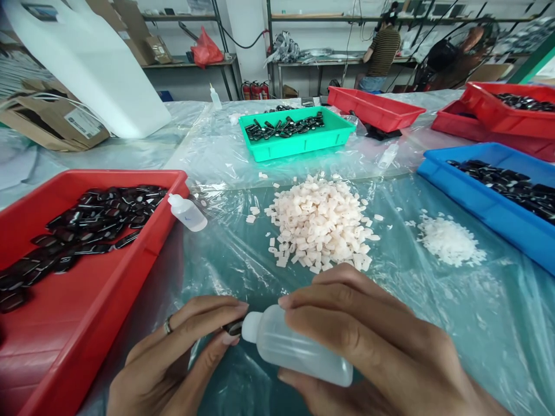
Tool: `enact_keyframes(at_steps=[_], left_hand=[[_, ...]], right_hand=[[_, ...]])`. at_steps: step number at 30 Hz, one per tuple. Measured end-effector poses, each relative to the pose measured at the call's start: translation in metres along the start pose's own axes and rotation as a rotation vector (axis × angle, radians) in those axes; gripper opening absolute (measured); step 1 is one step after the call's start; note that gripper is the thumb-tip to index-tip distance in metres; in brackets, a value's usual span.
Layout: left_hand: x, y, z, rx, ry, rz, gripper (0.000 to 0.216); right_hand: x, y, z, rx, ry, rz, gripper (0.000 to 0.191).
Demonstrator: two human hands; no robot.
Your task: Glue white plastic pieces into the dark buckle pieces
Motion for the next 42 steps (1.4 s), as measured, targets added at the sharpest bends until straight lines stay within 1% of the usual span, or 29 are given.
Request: enact_keyframes(at_steps=[2, 6, 12, 18, 23, 26, 28, 30, 31, 33, 36, 39, 42], left_hand=[[0.0, 0.0, 0.001, 0.001, -0.004, 0.002, 0.035], [-0.001, 0.0, 0.001, 0.003, 0.006, 0.005, 0.034], [-0.002, 0.0, 0.0, 0.003, 0.005, 0.012, 0.035], [-0.001, 0.0, -0.001, -0.006, 0.01, 0.006, 0.036], [-0.002, 0.0, 0.0, -0.016, 0.028, 0.022, 0.037], [-0.002, 0.0, 0.001, 0.001, 0.027, 0.02, 0.036], [-0.003, 0.0, 0.001, 0.006, 0.026, 0.023, 0.037], [-0.002, 0.0, 0.001, 0.018, 0.022, 0.02, 0.037], [-0.002, -0.001, 0.001, 0.021, 0.017, 0.016, 0.037], [-0.001, -0.002, 0.002, 0.036, 0.007, 0.002, 0.036], [-0.002, -0.002, 0.001, 0.021, 0.0, 0.009, 0.037], [-0.003, -0.002, 0.001, -0.007, 0.005, 0.023, 0.038], [-0.002, -0.001, 0.002, 0.001, 0.005, 0.016, 0.038]], right_hand=[[0.001, -0.004, -0.001, 0.014, -0.049, -0.017, 0.034], [0.0, -0.009, 0.002, 0.091, -0.159, 0.043, 0.05], [0.0, -0.015, 0.003, 0.128, -0.176, 0.025, 0.056], [0.0, -0.015, 0.0, 0.021, -0.152, 0.006, 0.051], [-0.002, -0.011, 0.004, 0.028, -0.131, 0.037, 0.049], [-0.001, -0.009, 0.004, 0.015, -0.104, -0.004, 0.047], [-0.001, -0.007, 0.002, 0.002, -0.041, -0.02, 0.042], [0.003, -0.003, -0.004, -0.047, 0.029, -0.065, 0.032], [0.005, -0.001, -0.007, -0.074, 0.047, -0.085, 0.028], [0.009, 0.004, -0.011, -0.082, 0.046, -0.098, 0.024], [0.008, 0.007, -0.007, -0.025, 0.038, -0.043, 0.026], [0.008, 0.004, -0.005, -0.034, 0.087, -0.068, 0.029], [0.004, 0.001, -0.005, -0.047, 0.125, -0.076, 0.03]])
Point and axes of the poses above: each hand's wrist, its own y-axis towards the middle knuckle, its own x-axis out of the back of the hand, z = x × y, the point moved 7 cm from there along y, towards the middle knuckle, and after that the axes turned 3 degrees about -z, right-handed, at the moved point
